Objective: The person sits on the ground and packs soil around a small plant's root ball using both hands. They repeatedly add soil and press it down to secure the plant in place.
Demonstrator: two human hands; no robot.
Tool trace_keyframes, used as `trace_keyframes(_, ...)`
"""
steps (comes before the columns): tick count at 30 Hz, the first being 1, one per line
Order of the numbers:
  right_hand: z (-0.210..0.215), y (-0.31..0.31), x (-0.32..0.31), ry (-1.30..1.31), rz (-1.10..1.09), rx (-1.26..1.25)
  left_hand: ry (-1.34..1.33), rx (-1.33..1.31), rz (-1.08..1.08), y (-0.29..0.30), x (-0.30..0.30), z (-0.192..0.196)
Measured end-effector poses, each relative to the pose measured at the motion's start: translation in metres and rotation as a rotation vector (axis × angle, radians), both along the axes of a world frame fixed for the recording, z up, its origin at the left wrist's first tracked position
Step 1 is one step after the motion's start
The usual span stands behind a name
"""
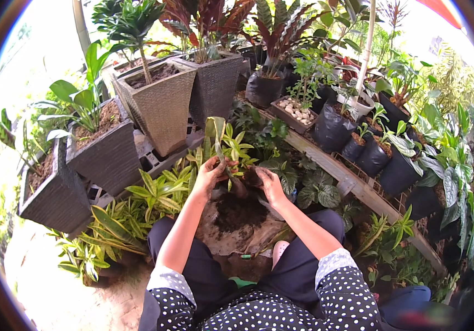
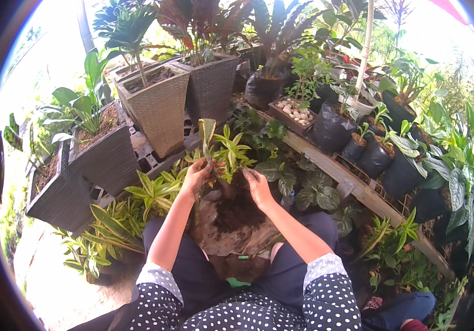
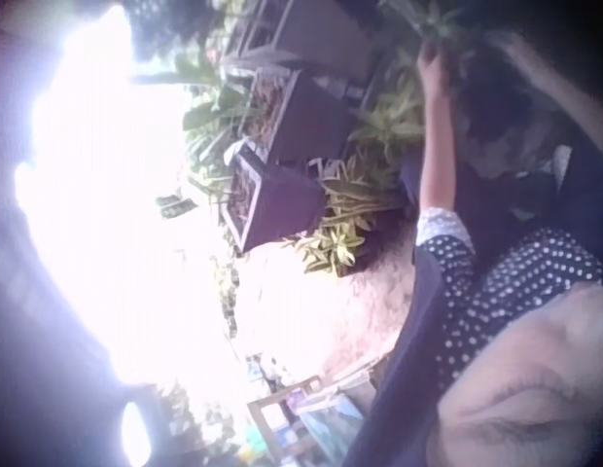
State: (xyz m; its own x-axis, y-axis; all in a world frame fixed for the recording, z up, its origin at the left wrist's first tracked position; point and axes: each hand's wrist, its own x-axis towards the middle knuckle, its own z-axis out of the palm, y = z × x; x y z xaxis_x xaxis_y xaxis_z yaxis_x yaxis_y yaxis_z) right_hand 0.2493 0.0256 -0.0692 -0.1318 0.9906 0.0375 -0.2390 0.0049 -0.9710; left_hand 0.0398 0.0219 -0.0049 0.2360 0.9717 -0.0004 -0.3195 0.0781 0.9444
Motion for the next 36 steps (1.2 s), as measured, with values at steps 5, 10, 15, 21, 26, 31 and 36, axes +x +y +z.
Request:
trace_keyframes(5,0.004,-0.006,-0.002,0.054,-0.142,0.188,0.060,-0.044,0.055,0.011,0.017,-0.003)
trace_keyframes(10,0.020,-0.013,0.004,-0.023,-0.176,0.282,0.012,-0.052,0.065,0.020,0.032,-0.005)
trace_keyframes(15,0.043,-0.029,-0.004,-0.375,-0.159,0.553,-0.006,-0.058,0.119,0.024,0.032,-0.011)
trace_keyframes(21,0.048,-0.040,-0.013,-0.831,-0.192,0.923,-0.049,-0.119,0.190,0.024,0.028,-0.016)
trace_keyframes(26,0.045,-0.040,-0.015,-0.859,-0.128,0.913,-0.048,-0.134,0.225,0.023,0.024,-0.016)
trace_keyframes(31,0.042,-0.037,-0.009,-0.582,0.029,0.648,-0.028,-0.137,0.235,0.023,0.022,-0.018)
trace_keyframes(36,0.048,-0.033,-0.008,-0.739,-0.129,0.765,-0.050,-0.108,0.241,0.019,0.024,-0.015)
